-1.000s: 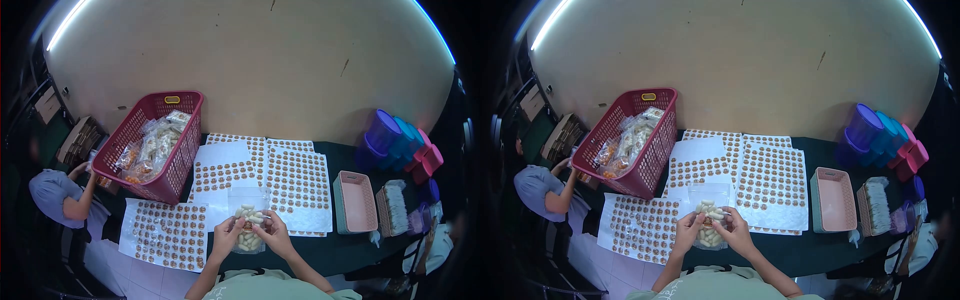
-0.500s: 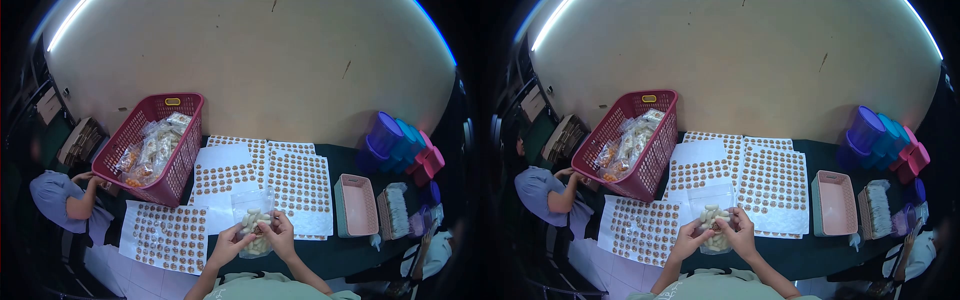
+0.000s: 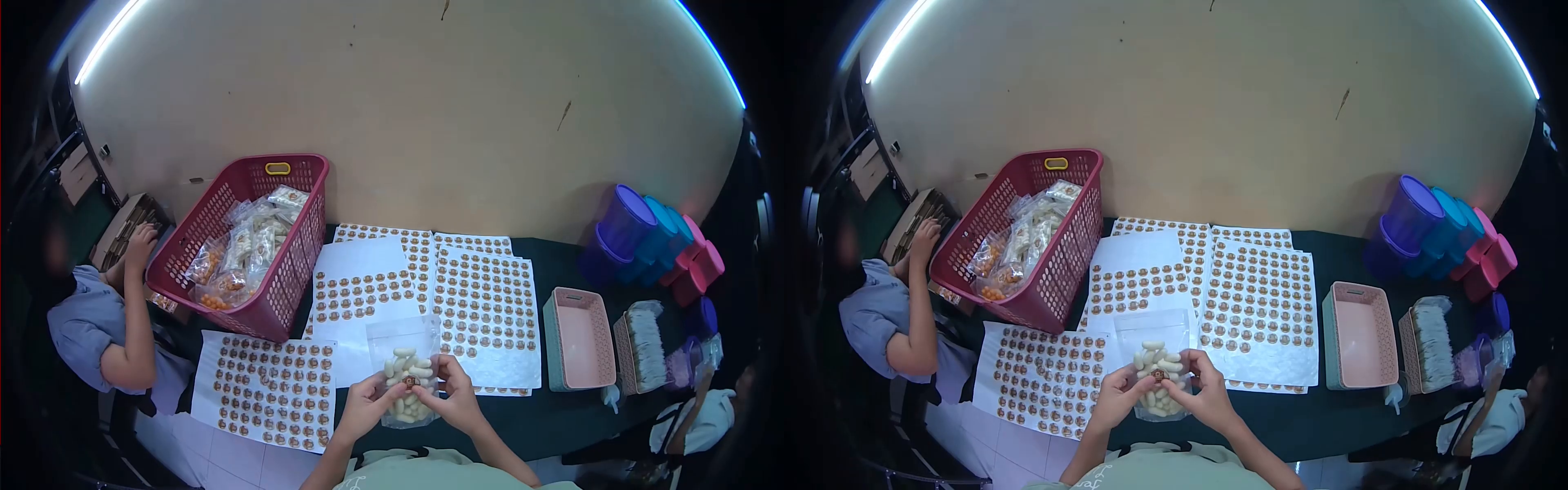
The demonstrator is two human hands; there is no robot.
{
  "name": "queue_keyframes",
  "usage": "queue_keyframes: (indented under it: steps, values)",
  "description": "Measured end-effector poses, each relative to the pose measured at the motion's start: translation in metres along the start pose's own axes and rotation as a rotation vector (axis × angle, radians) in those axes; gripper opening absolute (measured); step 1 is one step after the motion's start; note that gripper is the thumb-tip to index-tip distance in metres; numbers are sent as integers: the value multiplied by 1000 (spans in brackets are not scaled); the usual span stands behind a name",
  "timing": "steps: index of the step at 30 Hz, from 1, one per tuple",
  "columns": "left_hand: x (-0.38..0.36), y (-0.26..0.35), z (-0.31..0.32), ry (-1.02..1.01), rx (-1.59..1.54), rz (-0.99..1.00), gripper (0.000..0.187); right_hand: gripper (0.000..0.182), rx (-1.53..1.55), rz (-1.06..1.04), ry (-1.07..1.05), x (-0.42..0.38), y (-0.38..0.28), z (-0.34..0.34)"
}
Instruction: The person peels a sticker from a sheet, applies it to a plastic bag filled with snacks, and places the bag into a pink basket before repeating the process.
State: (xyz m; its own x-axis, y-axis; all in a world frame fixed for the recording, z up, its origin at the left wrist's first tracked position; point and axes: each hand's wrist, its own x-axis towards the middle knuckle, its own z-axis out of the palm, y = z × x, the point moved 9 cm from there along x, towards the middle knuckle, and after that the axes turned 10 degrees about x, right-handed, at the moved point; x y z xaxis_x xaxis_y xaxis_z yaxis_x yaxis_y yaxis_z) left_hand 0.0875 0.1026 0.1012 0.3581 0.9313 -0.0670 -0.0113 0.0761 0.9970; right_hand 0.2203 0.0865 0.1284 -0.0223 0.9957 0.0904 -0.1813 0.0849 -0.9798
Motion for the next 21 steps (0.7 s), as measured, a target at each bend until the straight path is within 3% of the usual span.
queue_keyframes:
  steps: [9,11,12,15,19,21]
  values:
    - [-2,14,7,14,31,57,28,42,-22,-2,89,1,14,-8]
    - [-3,0,18,-183,506,-162,31,38,-65,-81,197,2,8,-14]
    - [-2,-6,16,-184,509,-154,31,38,-66,-89,199,2,9,-17]
    - [0,-10,17,-218,261,-88,32,25,-60,16,186,2,26,-21]
    - [3,-17,13,-237,222,-78,32,25,137,55,183,4,36,-22]
    - [6,-7,1,-22,-7,-3,26,28,216,57,147,5,34,-19]
